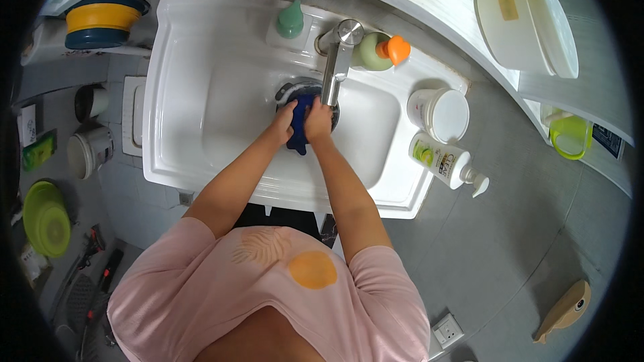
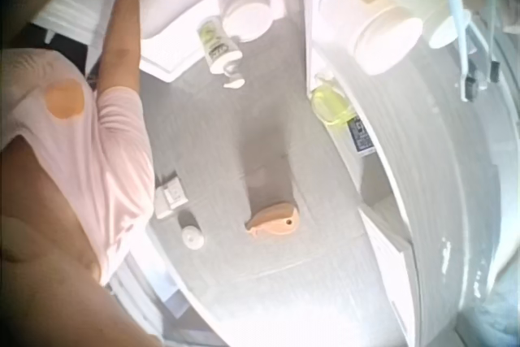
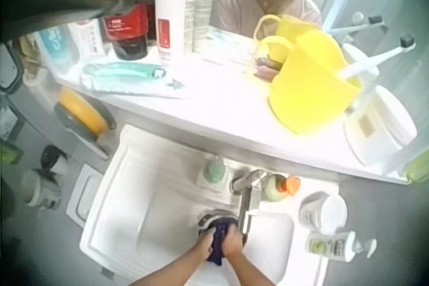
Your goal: The person cleans a bathroom sink by first rinsing a blue cloth and wiping the basin. They then retrieve a white container from a cabinet, pour a white powder into a dark bowl, and add liquid from a red tube. The person mixes the contents with the cloth and scrubs the sink basin and faucet area.
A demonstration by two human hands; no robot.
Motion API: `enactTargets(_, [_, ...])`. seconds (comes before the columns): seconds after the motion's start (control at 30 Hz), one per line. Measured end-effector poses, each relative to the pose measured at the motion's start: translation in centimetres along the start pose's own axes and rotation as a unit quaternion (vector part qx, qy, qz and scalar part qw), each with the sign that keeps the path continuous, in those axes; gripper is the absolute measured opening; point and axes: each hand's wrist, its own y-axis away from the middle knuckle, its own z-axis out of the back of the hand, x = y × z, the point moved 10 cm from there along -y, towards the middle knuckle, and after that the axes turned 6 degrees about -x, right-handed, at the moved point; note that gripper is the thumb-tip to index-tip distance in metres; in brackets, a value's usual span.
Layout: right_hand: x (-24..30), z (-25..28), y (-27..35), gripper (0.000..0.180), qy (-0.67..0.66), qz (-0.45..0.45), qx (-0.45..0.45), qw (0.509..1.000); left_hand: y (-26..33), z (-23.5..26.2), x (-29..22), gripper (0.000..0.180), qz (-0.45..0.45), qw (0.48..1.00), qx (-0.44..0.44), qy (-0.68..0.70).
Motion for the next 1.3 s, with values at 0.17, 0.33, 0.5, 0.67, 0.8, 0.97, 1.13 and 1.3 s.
enactTargets(0.17, [-2.1, -2.8, -0.7, 0.024, -0.043, -0.065, 0.126, 0.989, 2.5, -1.5, -0.2, 0.045, 0.056, 0.997, 0.031, 0.043])
enactTargets(0.33, [11.2, 8.2, 3.1, 0.019, -0.234, 0.123, 0.128, 0.956, 4.3, -4.1, -0.9, 0.040, 0.107, 0.952, 0.233, 0.166])
enactTargets(0.5, [11.8, 9.5, 4.2, 0.015, -0.098, 0.127, 0.020, 0.987, 8.0, -5.3, -4.7, 0.028, -0.066, 0.968, 0.237, -0.049])
enactTargets(0.67, [9.0, 7.5, 1.6, 0.019, -0.071, 0.007, -0.010, 0.997, 8.2, -4.2, -4.4, 0.027, -0.085, 0.940, 0.324, 0.072])
enactTargets(0.8, [0.2, 4.2, -1.5, 0.034, -0.065, -0.086, 0.064, 0.992, 12.8, -1.5, -3.1, 0.037, 0.063, 0.996, 0.060, -0.032])
enactTargets(0.97, [2.1, 8.6, 0.1, 0.041, -0.160, 0.035, 0.068, 0.984, 15.7, -3.2, -1.9, 0.033, 0.224, 0.925, 0.284, 0.114])
enactTargets(1.13, [4.6, 9.2, 6.2, 0.041, -0.539, -0.190, 0.308, 0.761, 16.5, -5.5, -4.9, 0.025, 0.140, 0.938, 0.223, 0.224])
enactTargets(1.3, [0.6, 6.3, 7.3, 0.029, -0.606, -0.306, 0.252, 0.689, 15.1, -5.4, -6.7, 0.032, 0.033, 0.960, 0.221, 0.170])
